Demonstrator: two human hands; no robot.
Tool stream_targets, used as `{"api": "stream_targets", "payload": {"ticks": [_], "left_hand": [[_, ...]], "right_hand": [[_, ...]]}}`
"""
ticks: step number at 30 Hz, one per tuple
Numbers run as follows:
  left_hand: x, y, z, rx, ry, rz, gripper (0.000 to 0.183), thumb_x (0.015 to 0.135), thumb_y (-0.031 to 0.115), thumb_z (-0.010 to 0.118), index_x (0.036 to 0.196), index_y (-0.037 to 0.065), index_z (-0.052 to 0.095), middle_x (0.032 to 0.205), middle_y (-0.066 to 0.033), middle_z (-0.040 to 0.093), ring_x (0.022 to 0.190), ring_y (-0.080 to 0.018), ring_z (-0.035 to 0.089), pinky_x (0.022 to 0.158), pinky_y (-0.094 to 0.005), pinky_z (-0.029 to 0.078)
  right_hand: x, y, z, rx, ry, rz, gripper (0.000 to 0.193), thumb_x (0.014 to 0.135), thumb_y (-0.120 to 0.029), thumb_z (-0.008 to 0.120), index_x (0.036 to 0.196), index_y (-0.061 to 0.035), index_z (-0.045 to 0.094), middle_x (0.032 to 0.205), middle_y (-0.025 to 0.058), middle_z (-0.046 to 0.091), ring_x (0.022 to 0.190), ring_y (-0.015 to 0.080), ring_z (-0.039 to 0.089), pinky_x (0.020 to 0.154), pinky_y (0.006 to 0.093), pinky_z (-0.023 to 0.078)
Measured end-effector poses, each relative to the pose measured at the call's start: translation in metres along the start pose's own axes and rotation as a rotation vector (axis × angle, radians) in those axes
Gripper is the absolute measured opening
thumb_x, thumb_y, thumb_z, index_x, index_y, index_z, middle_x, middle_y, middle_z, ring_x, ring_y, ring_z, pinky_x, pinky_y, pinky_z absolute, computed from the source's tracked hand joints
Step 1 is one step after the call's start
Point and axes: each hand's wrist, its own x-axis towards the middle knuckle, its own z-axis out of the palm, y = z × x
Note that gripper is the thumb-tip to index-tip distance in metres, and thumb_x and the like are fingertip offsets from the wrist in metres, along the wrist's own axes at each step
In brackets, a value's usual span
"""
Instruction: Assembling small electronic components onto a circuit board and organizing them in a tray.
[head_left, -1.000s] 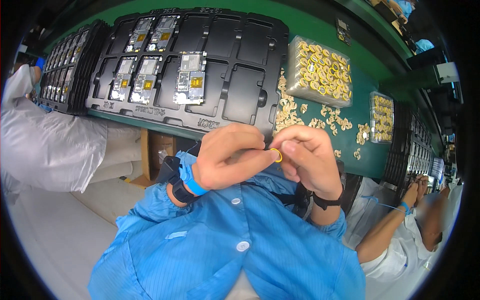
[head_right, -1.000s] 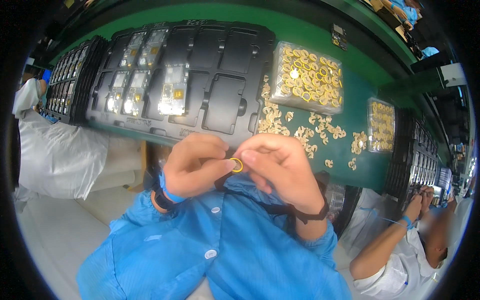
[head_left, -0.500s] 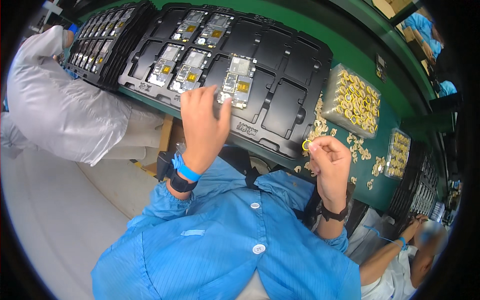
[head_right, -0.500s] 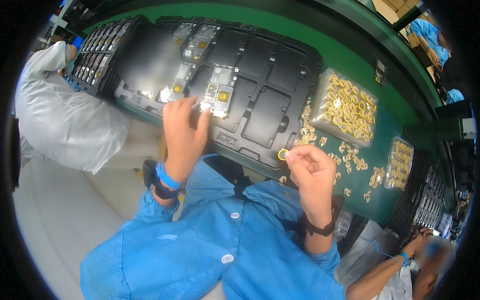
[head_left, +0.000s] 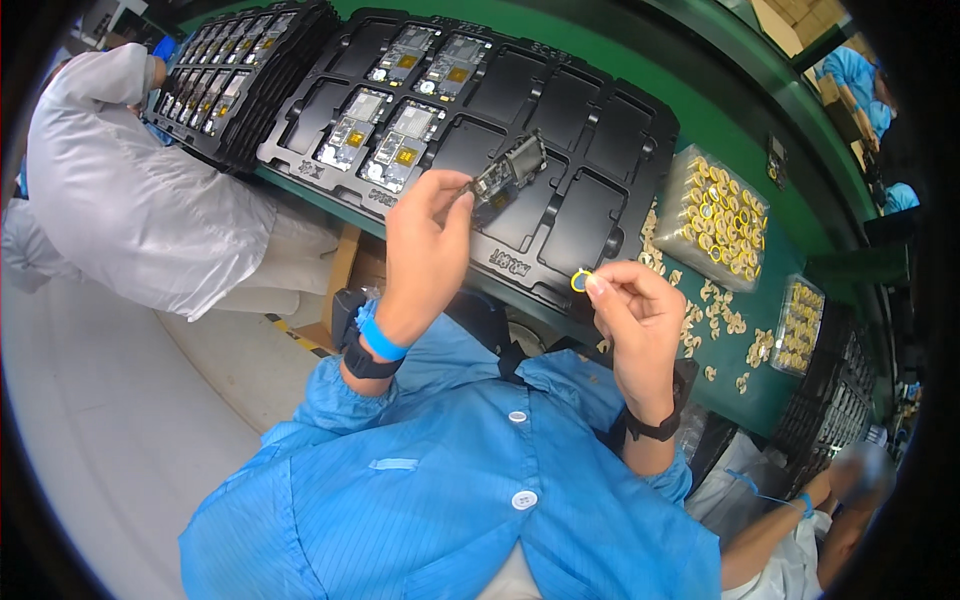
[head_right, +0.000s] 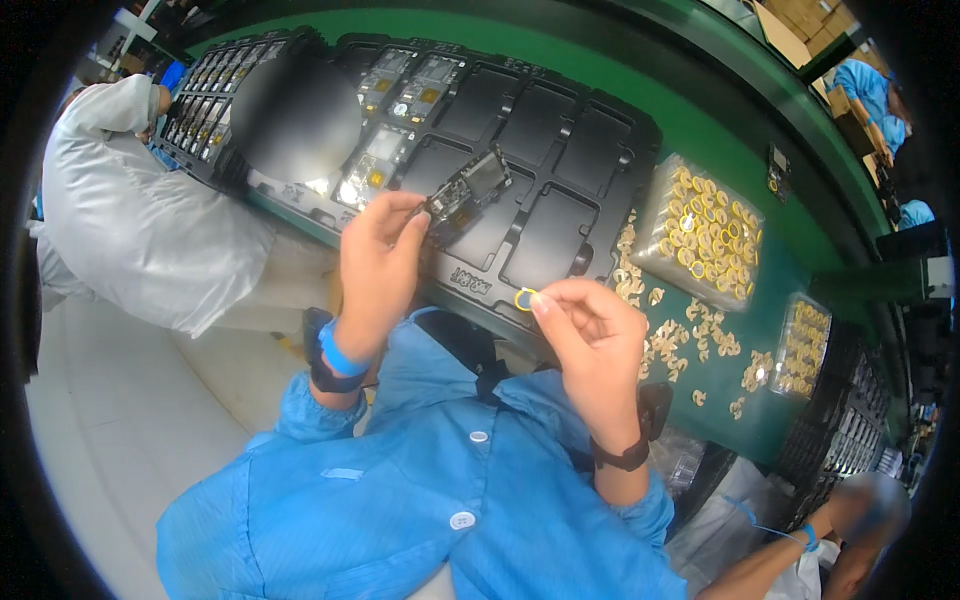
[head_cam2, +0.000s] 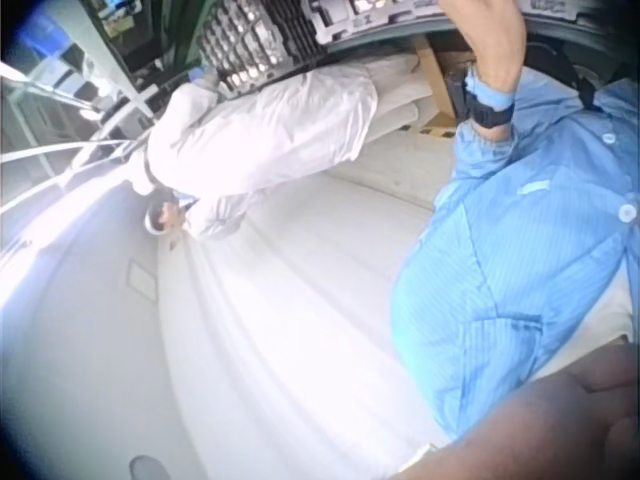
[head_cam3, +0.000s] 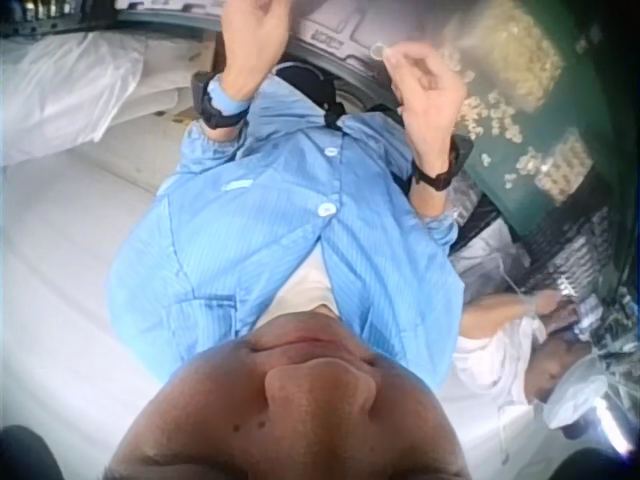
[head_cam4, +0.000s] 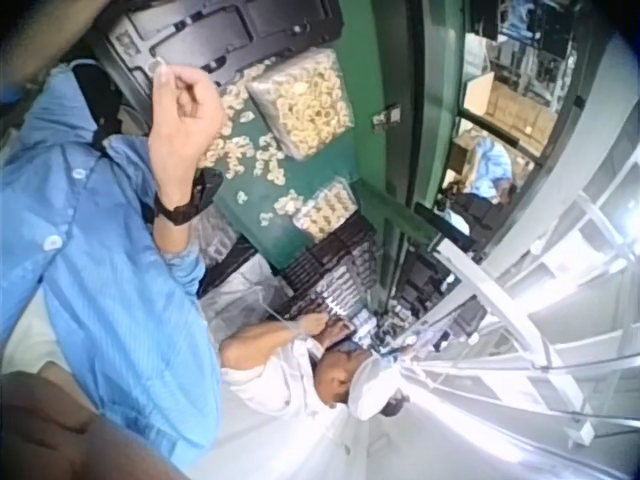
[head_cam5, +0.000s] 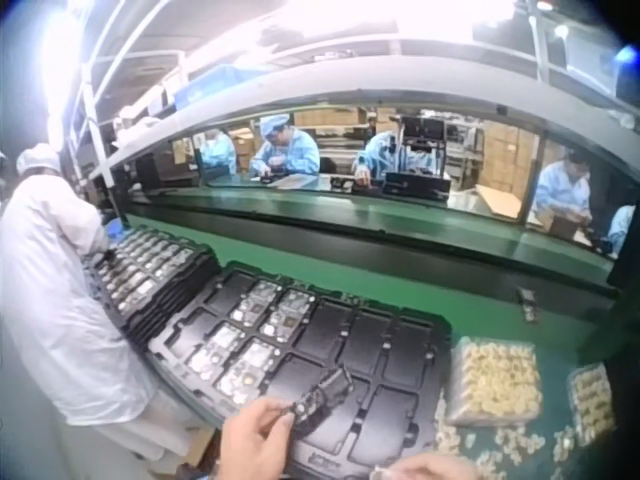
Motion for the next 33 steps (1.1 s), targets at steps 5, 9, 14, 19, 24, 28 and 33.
{"api": "stream_targets", "payload": {"ticks": [5,9,14,19,24,28,33], "left_hand": [[-0.016,0.035,-0.009,-0.374,-0.13,-0.228,0.019,0.105,0.0,0.062,0.123,-0.006,0.063,0.109,-0.0132,0.078,0.096,-0.0152,0.075,0.083,-0.0273,0.061],[-0.037,0.037,-0.003,-0.885,-0.297,-0.407,0.028,0.109,0.006,0.06,0.134,-0.006,0.056,0.126,-0.0159,0.073,0.111,-0.0205,0.073,0.097,-0.0348,0.064],[-0.05,0.039,0.01,-1.11,-0.393,-0.34,0.042,0.112,0.005,0.052,0.151,-0.01,0.048,0.14,-0.0218,0.066,0.128,-0.0267,0.067,0.111,-0.043,0.057],[-0.056,0.044,0.014,-1.11,-0.382,-0.313,0.045,0.111,0.008,0.056,0.152,-0.01,0.05,0.141,-0.0228,0.065,0.13,-0.0314,0.065,0.113,-0.0497,0.053],[-0.059,0.045,0.014,-1.075,-0.378,-0.269,0.048,0.111,0.009,0.057,0.153,-0.011,0.047,0.144,-0.0235,0.063,0.133,-0.0328,0.064,0.114,-0.0502,0.051],[-0.061,0.045,0.014,-1.064,-0.35,-0.264,0.049,0.11,0.009,0.058,0.153,-0.011,0.047,0.142,-0.0249,0.064,0.13,-0.033,0.065,0.112,-0.0493,0.053],[-0.064,0.045,0.013,-1.015,-0.345,-0.241,0.045,0.109,-0.002,0.055,0.153,-0.011,0.049,0.137,-0.0195,0.068,0.124,-0.0222,0.067,0.107,-0.0372,0.055]], "right_hand": [[0.001,-0.015,0.03,0.057,-0.014,-0.075,0.005,0.102,0.003,0.07,0.105,0.0056,0.072,0.091,-0.0001,0.071,0.079,0.0015,0.061,0.067,0.0179,0.045],[0.004,-0.003,0.048,0.073,-0.008,-0.174,0.006,0.101,0.003,0.07,0.104,0.0067,0.073,0.092,0.0002,0.068,0.076,0.0007,0.06,0.062,0.0183,0.044],[0.001,0.001,0.046,-0.082,0.079,-0.258,0.004,0.097,0.001,0.075,0.099,0.0048,0.075,0.086,0.0011,0.065,0.071,0.0015,0.056,0.06,0.0193,0.04],[0.001,0.002,0.043,-0.172,0.12,-0.304,0.004,0.095,0.001,0.077,0.097,0.0037,0.075,0.08,0.0008,0.062,0.066,0.0032,0.051,0.057,0.0214,0.038],[0.003,-0.001,0.046,-0.278,0.142,-0.363,0.004,0.092,0.0,0.079,0.095,0.0016,0.076,0.074,0.0003,0.058,0.062,0.005,0.048,0.055,0.0243,0.035],[0.002,0.0,0.048,-0.312,0.16,-0.397,0.005,0.091,0.0,0.08,0.094,0.0006,0.076,0.072,0.0001,0.058,0.061,0.0055,0.048,0.054,0.0246,0.035],[0.0,-0.005,0.052,-0.35,0.172,-0.397,0.005,0.089,0.001,0.081,0.091,-0.0016,0.077,0.07,-0.0002,0.057,0.06,0.0061,0.048,0.053,0.025,0.036]]}}
